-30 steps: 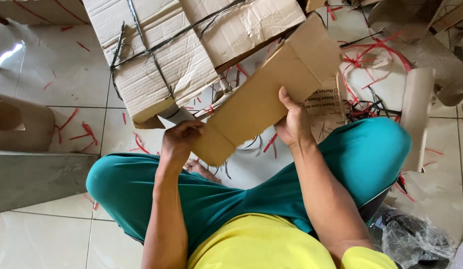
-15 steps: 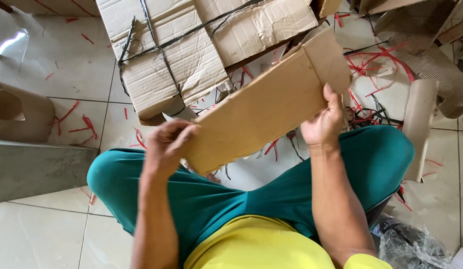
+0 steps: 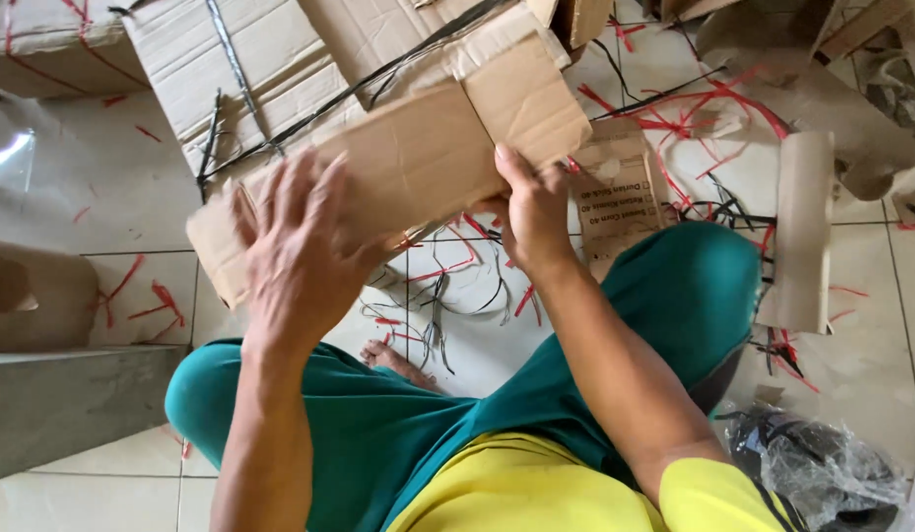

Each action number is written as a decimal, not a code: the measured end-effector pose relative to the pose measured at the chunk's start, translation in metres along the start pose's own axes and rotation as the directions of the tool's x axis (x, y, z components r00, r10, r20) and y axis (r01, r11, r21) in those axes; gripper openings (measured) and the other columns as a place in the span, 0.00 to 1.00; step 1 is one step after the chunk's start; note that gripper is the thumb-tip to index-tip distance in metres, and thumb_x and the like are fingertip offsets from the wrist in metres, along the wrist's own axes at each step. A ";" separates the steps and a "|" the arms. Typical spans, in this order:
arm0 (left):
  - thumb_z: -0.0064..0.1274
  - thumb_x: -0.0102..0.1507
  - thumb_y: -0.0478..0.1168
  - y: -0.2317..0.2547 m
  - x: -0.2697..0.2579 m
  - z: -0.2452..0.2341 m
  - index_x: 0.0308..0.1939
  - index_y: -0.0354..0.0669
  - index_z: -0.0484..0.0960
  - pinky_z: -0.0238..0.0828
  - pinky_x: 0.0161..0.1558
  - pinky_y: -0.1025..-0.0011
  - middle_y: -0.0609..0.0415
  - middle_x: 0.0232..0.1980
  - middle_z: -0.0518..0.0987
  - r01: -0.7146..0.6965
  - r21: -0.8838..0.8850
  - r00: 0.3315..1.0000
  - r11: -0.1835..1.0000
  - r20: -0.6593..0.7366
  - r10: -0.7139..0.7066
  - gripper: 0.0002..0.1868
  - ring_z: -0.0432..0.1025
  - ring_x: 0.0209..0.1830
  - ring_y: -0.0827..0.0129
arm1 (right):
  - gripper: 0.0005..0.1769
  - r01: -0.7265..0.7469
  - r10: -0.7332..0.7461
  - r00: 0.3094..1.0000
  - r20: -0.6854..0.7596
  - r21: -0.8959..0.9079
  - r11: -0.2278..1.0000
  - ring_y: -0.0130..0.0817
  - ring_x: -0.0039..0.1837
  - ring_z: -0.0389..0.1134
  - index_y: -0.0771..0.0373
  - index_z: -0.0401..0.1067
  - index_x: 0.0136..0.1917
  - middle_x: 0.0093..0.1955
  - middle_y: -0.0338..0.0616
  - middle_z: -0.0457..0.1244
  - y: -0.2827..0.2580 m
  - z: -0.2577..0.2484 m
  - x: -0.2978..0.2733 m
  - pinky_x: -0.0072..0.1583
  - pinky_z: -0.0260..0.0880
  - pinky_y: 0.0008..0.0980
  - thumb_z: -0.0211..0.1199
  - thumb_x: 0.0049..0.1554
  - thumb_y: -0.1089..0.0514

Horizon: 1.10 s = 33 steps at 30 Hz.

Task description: Wrapping the back edge of a chair with cardboard and securing it with ties for protection.

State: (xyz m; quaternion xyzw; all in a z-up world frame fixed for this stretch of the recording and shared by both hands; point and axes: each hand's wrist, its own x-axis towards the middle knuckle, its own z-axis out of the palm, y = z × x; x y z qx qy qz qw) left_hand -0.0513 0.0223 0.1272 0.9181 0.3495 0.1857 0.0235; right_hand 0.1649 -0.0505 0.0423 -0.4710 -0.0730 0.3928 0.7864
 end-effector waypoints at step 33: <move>0.45 0.69 0.63 0.067 -0.007 0.111 0.77 0.45 0.65 0.45 0.76 0.34 0.40 0.78 0.63 -0.296 -0.050 0.943 0.954 -0.177 0.284 0.39 0.56 0.80 0.45 | 0.16 0.322 -0.320 0.889 -0.329 -0.048 0.945 0.46 0.57 0.76 0.58 0.74 0.57 0.54 0.48 0.70 0.024 -0.124 0.055 0.58 0.79 0.43 0.72 0.56 0.59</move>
